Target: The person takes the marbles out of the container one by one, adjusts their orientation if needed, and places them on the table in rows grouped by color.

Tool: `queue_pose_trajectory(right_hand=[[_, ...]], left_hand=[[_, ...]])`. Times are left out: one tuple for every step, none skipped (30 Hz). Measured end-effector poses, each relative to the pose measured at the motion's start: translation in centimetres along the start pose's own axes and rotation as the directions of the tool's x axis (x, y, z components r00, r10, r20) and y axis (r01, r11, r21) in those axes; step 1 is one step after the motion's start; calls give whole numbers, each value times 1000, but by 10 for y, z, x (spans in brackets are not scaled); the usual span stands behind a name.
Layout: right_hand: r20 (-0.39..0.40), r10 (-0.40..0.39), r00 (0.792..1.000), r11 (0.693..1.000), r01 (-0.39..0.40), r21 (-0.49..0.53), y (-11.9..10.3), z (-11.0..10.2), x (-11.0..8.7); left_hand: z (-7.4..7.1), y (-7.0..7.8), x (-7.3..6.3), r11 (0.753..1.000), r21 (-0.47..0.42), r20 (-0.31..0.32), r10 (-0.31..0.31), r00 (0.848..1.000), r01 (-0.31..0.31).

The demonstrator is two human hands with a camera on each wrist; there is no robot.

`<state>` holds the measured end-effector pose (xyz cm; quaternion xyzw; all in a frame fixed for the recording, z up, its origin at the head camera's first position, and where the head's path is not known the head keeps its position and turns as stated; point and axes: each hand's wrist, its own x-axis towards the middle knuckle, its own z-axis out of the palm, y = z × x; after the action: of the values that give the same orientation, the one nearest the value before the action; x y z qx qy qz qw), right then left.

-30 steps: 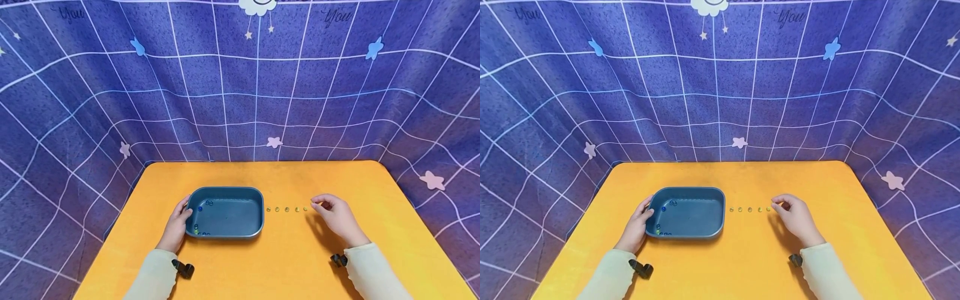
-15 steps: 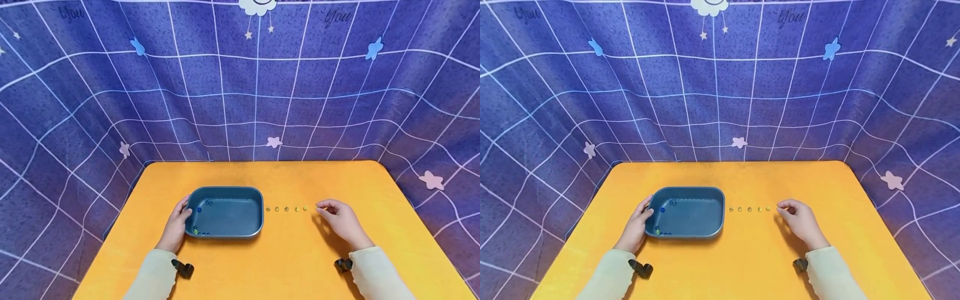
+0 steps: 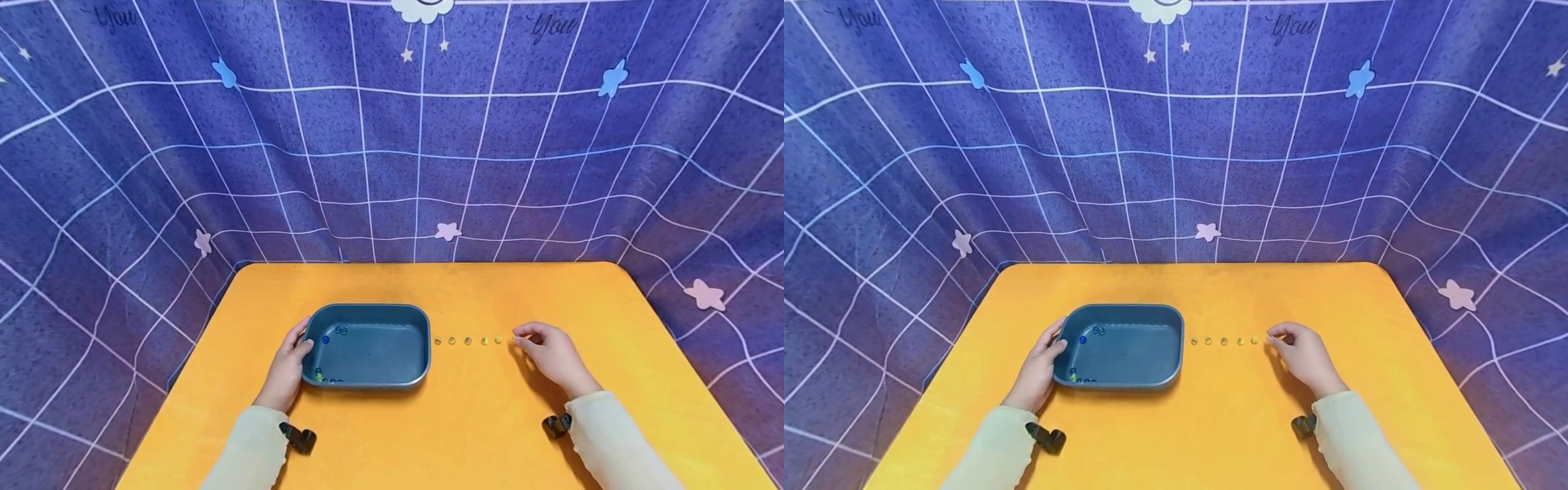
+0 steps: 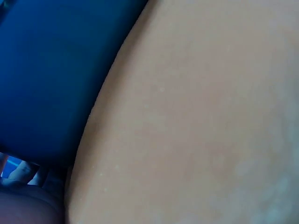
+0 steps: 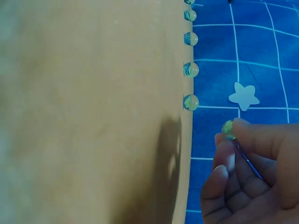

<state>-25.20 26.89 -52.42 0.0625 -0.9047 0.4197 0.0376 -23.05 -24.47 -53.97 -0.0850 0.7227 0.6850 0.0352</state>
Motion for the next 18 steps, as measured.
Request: queue_pose_trajectory(right_hand=[[4, 2, 1000, 1000, -2, -3, 1, 0, 1], [12, 5, 1000, 1000, -5, -2, 2, 1, 2], [20, 7, 1000, 1000, -7, -1, 2, 1, 3], [27, 13, 1000, 1000, -14, 2, 3, 1, 4], [32, 22, 999, 1000, -22, 8, 4, 1, 5], [40, 29, 999, 999, -29, 13, 4, 2, 7], [44, 35, 998, 999, -36, 16, 5, 2, 8], [50, 40, 998, 999, -41, 19, 6, 2, 9], [52, 45, 998, 999, -46, 18, 6, 2, 10], [55, 49, 997, 999, -50, 15, 6, 3, 12], [60, 50, 997, 999, -51, 10, 6, 3, 12], [65, 50, 997, 999, -50, 1, 7, 3, 13], [67, 51, 996, 999, -50, -9, 6, 4, 13], [72, 52, 996, 999, -51, -16, 6, 4, 14], [75, 53, 996, 998, -51, -24, 5, 4, 14], [79, 54, 995, 998, -51, -34, 5, 4, 14], [80, 56, 995, 998, -52, -41, 4, 4, 14], [81, 58, 995, 997, -54, -46, 4, 4, 13]], left_hand=[[0, 0, 0, 1000, -1, 0, 0, 1000, 0], [0, 0, 0, 1000, -1, 0, -1, 1000, 1], [0, 0, 0, 1000, -2, 0, 0, 1000, 0], [0, 0, 0, 1000, -2, 0, -1, 1000, 1], [0, 0, -1, 1000, -2, 1, -2, 1000, 2], [-1, 0, -1, 1000, -1, 2, -3, 1000, 3], [-1, 1, -1, 1000, 0, 2, -4, 1000, 4], [-1, 1, -1, 1000, 0, 2, -6, 1000, 6], [-1, 1, -2, 1000, 1, 1, -6, 1000, 6], [-1, 1, -2, 1000, 2, 0, -7, 1000, 7], [-1, 1, -2, 1000, 5, 0, -9, 1000, 9], [-1, 2, -2, 1000, 7, 1, -10, 1000, 10], [0, 2, -3, 1000, 8, 2, -10, 1000, 10], [0, 2, -2, 1000, 7, 1, -10, 1000, 10], [0, 2, -2, 1000, 7, 2, -9, 1000, 9], [0, 2, -2, 1000, 6, 2, -8, 1000, 8], [0, 2, -2, 1000, 6, 4, -8, 1000, 8], [0, 2, -2, 1000, 5, 4, -6, 1000, 6]])
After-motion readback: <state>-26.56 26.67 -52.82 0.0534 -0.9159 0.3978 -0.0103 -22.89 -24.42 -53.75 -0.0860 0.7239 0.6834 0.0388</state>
